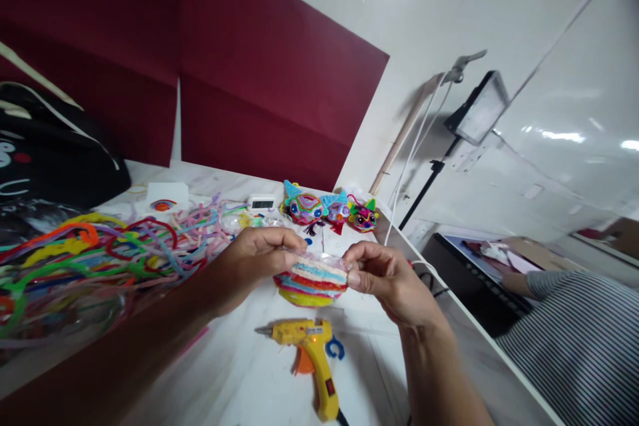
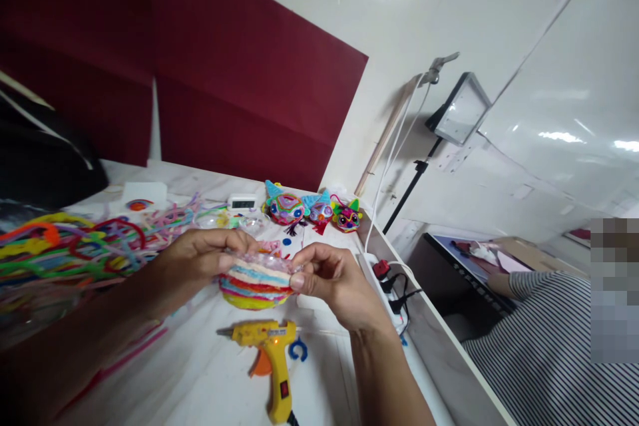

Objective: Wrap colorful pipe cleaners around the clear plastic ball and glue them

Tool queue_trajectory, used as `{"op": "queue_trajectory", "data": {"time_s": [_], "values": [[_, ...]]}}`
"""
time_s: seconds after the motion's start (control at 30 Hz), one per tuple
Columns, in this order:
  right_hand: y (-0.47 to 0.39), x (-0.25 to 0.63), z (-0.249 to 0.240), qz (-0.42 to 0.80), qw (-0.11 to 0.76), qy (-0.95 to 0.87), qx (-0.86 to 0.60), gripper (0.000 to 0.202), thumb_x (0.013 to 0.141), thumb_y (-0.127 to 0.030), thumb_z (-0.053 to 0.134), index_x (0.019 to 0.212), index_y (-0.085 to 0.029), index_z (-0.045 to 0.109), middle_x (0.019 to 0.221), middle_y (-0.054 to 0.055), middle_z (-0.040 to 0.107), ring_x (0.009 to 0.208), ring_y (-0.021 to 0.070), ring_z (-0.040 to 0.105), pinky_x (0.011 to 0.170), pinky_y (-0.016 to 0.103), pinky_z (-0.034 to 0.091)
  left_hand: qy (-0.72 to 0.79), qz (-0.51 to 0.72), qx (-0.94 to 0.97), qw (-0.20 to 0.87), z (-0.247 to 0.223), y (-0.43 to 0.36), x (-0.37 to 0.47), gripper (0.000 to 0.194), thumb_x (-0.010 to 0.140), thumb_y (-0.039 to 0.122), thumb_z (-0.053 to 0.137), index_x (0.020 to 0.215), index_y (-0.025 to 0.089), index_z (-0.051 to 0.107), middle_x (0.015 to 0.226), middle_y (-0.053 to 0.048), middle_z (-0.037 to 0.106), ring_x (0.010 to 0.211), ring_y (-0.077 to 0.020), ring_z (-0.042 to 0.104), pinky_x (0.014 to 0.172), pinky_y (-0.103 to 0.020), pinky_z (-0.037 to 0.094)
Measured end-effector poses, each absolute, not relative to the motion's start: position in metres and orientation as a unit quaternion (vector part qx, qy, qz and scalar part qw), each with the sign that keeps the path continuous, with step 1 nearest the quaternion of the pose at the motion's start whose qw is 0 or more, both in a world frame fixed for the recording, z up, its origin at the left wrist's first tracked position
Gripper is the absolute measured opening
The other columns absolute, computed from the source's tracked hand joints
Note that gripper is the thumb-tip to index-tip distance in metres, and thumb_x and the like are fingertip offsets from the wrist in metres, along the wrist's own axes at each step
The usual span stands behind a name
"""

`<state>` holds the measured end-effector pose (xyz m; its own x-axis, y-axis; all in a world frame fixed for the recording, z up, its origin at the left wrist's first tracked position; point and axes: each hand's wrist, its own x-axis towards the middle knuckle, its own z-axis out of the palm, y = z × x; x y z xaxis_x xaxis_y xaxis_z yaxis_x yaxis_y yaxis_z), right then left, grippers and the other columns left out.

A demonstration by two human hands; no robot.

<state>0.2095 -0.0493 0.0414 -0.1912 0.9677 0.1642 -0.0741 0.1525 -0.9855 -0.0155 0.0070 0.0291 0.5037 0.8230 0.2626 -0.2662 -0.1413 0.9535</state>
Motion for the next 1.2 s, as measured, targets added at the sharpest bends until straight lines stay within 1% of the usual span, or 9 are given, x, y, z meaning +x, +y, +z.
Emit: {"op": "queue_trajectory", "data": {"time_s": [0.07, 0.2, 0.33, 0.57, 0.7, 0.87, 0.97, 1.07, 1.2], "values": [[-0.0495, 0.2090, 0.0414, 0.517, 0.501, -0.572, -0.392, 0.023, 0.065, -0.028, 0.087, 0.079, -0.017, 0.072, 0.061, -0.002, 0.061, 0.056, 0.0088, 0.050, 0.054, 0.020, 0.040, 0.218, 0.449, 0.621, 0.604, 0.0283, 0.0075, -0.0160, 0.009, 0.070, 0.024, 0.064, 0.064, 0.016, 0.064, 0.072, -0.002, 0.058, 0.078, -0.0195, 0.056, 0.072, -0.030, 0.045], [-0.0493, 0.2080, 0.0409, 0.520, 0.498, -0.575, -0.389, 0.022, 0.066, -0.027, 0.087, 0.078, -0.017, 0.072, 0.061, -0.002, 0.062, 0.056, 0.0086, 0.050, 0.054, 0.020, 0.040, 0.199, 0.460, 0.640, 0.583, 0.0264, 0.0096, -0.0158, 0.009, 0.070, 0.021, 0.063, 0.062, 0.017, 0.063, 0.074, -0.002, 0.059, 0.083, -0.0194, 0.055, 0.076, -0.029, 0.045], [-0.0480, 0.2085, 0.0395, 0.514, 0.501, -0.574, -0.394, 0.023, 0.065, -0.028, 0.087, 0.079, -0.018, 0.072, 0.061, -0.002, 0.063, 0.056, 0.0095, 0.052, 0.054, 0.021, 0.041, 0.224, 0.471, 0.639, 0.566, 0.0258, 0.0097, -0.0142, 0.007, 0.068, 0.021, 0.064, 0.063, 0.017, 0.063, 0.078, -0.003, 0.060, 0.081, -0.0192, 0.055, 0.074, -0.029, 0.046], [-0.0468, 0.2100, 0.0381, 0.518, 0.506, -0.564, -0.397, 0.025, 0.064, -0.029, 0.088, 0.079, -0.017, 0.072, 0.062, -0.001, 0.063, 0.056, 0.0093, 0.051, 0.054, 0.021, 0.042, 0.246, 0.429, 0.599, 0.630, 0.0273, 0.0086, -0.0130, 0.011, 0.068, 0.028, 0.064, 0.071, 0.017, 0.066, 0.082, -0.005, 0.067, 0.086, -0.0243, 0.063, 0.077, -0.034, 0.049], [-0.0465, 0.2098, 0.0386, 0.523, 0.504, -0.563, -0.394, 0.024, 0.064, -0.029, 0.088, 0.079, -0.018, 0.073, 0.062, -0.001, 0.063, 0.056, 0.0093, 0.051, 0.054, 0.021, 0.042, 0.243, 0.432, 0.580, 0.647, 0.0269, 0.0085, -0.0127, 0.012, 0.067, 0.030, 0.064, 0.069, 0.018, 0.066, 0.083, -0.006, 0.070, 0.090, -0.0259, 0.064, 0.077, -0.034, 0.049], [-0.0458, 0.2099, 0.0393, 0.520, 0.503, -0.562, -0.400, 0.025, 0.063, -0.030, 0.088, 0.079, -0.018, 0.072, 0.063, -0.001, 0.064, 0.057, 0.0097, 0.052, 0.055, 0.021, 0.042, 0.240, 0.430, 0.576, 0.652, 0.0262, 0.0086, -0.0123, 0.016, 0.068, 0.034, 0.063, 0.069, 0.018, 0.067, 0.083, -0.006, 0.070, 0.088, -0.0262, 0.064, 0.075, -0.034, 0.050], [-0.0459, 0.2102, 0.0393, 0.519, 0.502, -0.563, -0.402, 0.026, 0.063, -0.031, 0.088, 0.079, -0.018, 0.072, 0.063, -0.001, 0.064, 0.056, 0.0099, 0.052, 0.054, 0.022, 0.042, 0.248, 0.432, 0.583, 0.642, 0.0268, 0.0087, -0.0122, 0.016, 0.068, 0.033, 0.063, 0.069, 0.018, 0.067, 0.082, -0.006, 0.070, 0.085, -0.0260, 0.065, 0.073, -0.034, 0.051], [-0.0467, 0.2102, 0.0389, 0.516, 0.499, -0.568, -0.402, 0.025, 0.064, -0.030, 0.088, 0.079, -0.018, 0.073, 0.063, -0.001, 0.064, 0.056, 0.0093, 0.051, 0.055, 0.021, 0.042, 0.258, 0.434, 0.602, 0.619, 0.0281, 0.0084, -0.0112, 0.017, 0.069, 0.034, 0.063, 0.069, 0.017, 0.066, 0.076, -0.007, 0.069, 0.080, -0.0257, 0.064, 0.069, -0.034, 0.051], [-0.0486, 0.2082, 0.0403, 0.510, 0.497, -0.571, -0.408, 0.024, 0.064, -0.029, 0.088, 0.079, -0.017, 0.073, 0.061, -0.002, 0.062, 0.056, 0.0084, 0.050, 0.053, 0.020, 0.039, 0.274, 0.445, 0.649, 0.553, 0.0298, 0.0072, -0.0097, 0.021, 0.074, 0.037, 0.060, 0.072, 0.017, 0.067, 0.074, -0.005, 0.069, 0.077, -0.0244, 0.063, 0.070, -0.032, 0.049]]}}
